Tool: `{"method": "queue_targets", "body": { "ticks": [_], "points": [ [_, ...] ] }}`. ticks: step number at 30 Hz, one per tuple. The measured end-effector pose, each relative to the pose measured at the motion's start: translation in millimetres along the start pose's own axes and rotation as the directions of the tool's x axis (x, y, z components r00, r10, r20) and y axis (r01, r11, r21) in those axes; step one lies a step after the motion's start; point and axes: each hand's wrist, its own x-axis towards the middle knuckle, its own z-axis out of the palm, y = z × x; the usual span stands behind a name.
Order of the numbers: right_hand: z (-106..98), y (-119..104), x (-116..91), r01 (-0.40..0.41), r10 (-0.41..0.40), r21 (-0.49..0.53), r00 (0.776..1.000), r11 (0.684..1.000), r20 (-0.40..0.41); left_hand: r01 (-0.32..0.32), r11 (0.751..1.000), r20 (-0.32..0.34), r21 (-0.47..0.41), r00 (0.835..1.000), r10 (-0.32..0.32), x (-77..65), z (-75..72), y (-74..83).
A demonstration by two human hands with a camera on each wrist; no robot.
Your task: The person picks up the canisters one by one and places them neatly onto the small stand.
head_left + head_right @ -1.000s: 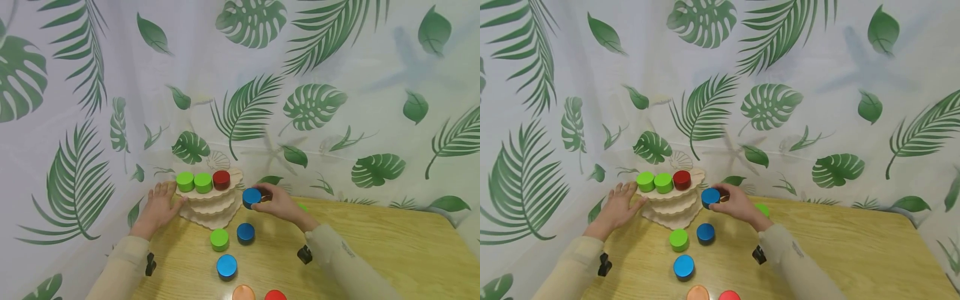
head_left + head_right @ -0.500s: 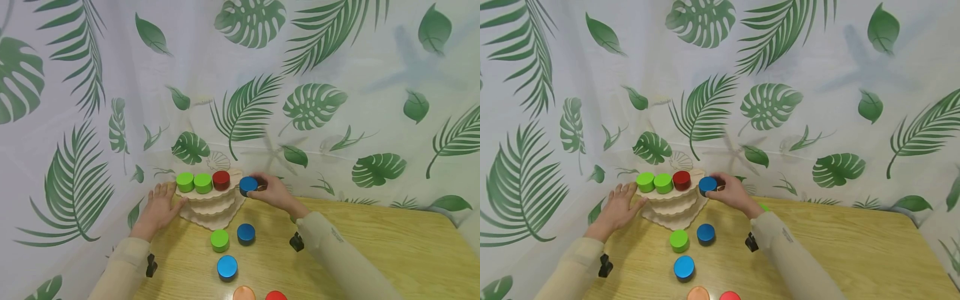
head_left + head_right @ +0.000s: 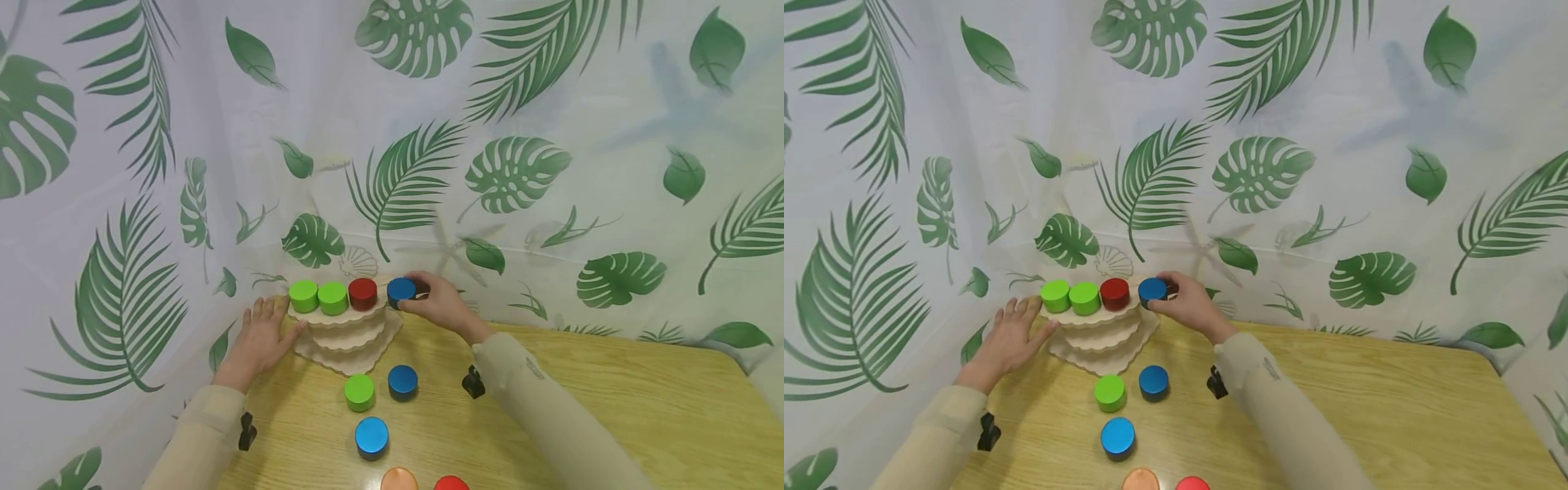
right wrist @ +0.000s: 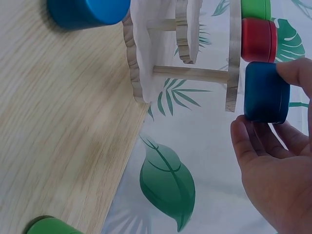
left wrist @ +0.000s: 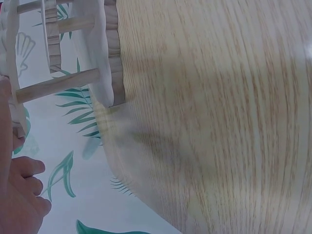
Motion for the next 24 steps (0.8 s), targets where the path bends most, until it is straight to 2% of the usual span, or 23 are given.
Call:
{"method": "queue_targets", "body": {
  "ticks": [14, 24],
  "points": [
    [4.5, -0.3, 7.5, -0.032, 0.033, 0.019, 0.999, 0.999, -0.007, -0.008, 1.0, -0.011, 0.022, 1.0, 0.008, 2.5, 0.6, -2.8],
    [9.8, -2.1, 16.2, -0.028, 0.028, -0.004, 0.999, 1.0, -0.017, 0.001, 1.0, 0.009, 0.016, 1.0, -0.001, 3.2, -0.8, -4.5]
  ]
}}
